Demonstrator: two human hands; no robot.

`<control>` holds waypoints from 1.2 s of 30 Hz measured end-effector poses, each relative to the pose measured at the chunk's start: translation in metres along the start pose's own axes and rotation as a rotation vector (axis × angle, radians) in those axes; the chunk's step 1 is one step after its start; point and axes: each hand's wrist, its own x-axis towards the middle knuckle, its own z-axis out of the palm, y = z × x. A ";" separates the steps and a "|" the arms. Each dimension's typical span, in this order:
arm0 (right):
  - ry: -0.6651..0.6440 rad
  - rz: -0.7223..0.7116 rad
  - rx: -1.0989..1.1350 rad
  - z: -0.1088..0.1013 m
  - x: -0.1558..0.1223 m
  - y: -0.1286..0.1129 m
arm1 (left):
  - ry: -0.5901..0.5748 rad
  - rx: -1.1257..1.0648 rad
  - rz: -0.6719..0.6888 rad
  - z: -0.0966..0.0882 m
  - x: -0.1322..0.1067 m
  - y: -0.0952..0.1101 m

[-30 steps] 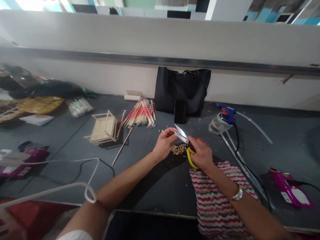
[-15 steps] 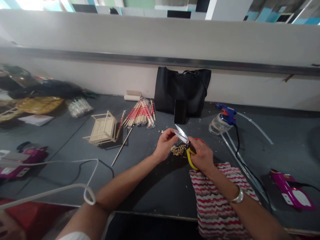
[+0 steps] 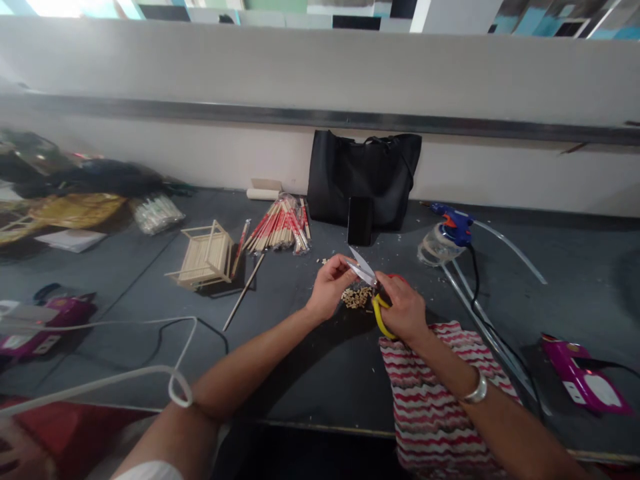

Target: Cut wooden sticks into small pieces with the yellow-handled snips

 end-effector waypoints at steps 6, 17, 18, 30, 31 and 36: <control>-0.002 -0.006 0.029 0.004 -0.002 0.000 | 0.008 -0.007 0.025 0.001 -0.001 0.000; 0.001 0.005 0.016 0.007 -0.005 0.001 | 0.023 -0.005 -0.001 0.005 -0.003 0.000; 0.000 0.014 0.015 0.007 -0.005 0.002 | 0.019 -0.006 -0.005 0.006 -0.003 -0.001; -0.027 0.017 0.069 0.006 -0.003 0.001 | 0.011 -0.072 -0.026 0.009 -0.006 -0.002; -0.030 0.015 0.069 0.006 -0.003 0.001 | 0.014 -0.072 -0.028 0.009 -0.007 -0.002; -0.044 0.015 0.092 0.007 -0.003 0.001 | 0.021 -0.044 -0.011 0.008 -0.007 -0.002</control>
